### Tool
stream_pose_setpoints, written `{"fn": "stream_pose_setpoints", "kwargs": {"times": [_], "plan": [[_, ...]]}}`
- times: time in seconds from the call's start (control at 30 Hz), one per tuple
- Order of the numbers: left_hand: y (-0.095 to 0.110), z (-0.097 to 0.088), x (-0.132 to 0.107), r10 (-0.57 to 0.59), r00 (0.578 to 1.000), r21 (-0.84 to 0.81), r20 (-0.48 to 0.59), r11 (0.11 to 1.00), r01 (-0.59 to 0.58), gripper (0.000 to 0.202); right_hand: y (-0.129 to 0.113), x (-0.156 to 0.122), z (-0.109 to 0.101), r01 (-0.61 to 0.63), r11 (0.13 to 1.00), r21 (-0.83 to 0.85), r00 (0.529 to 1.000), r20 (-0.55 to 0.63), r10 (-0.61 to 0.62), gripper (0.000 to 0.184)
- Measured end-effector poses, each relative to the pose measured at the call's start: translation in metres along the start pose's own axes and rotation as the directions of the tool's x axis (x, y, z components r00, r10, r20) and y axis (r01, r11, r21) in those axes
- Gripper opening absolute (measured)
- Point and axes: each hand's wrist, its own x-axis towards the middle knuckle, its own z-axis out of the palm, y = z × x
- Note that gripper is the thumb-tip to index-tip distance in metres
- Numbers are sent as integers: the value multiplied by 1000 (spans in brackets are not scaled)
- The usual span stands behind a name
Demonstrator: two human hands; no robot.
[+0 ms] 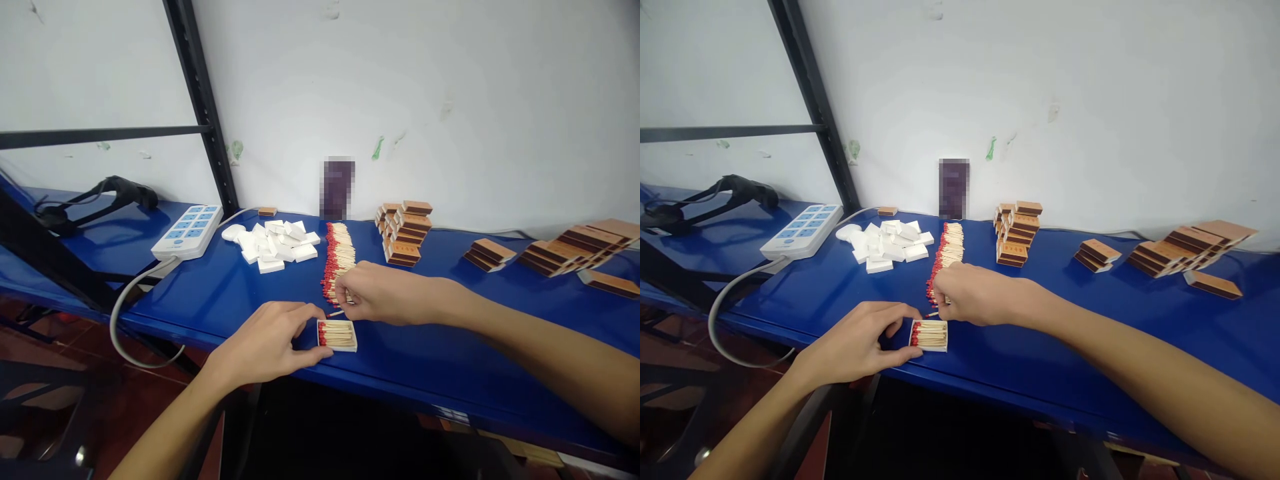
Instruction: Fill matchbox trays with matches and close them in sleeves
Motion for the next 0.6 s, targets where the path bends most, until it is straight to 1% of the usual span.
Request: {"fn": "stream_pose_setpoints", "kwargs": {"times": [0.1,0.17,0.27,0.37,0.5,0.6], "plan": [[0,-1,0,5,1000,-3,2,1000,-5,34,-6,-4,-6,6,999,45,1000,6,-6,9],[1,-1,0,9,1000,2,3,1000,-9,34,-10,-5,-6,26,997,72,1000,0,-26,9],[1,-1,0,11,1000,8,-1,1000,-11,34,-12,-2,1,46,997,62,999,-27,-45,10],[0,-1,0,6,1000,4,-7,1000,-6,35,-7,3,8,50,999,8,998,-46,-50,13],[-1,-1,1,3,1000,-7,-1,1000,-3,35,1,5,8,86,996,7,996,-8,-86,14],[-1,-1,1,6,1000,-11,0,1000,-6,35,1,4,5,75,997,14,996,39,-76,15]]}}
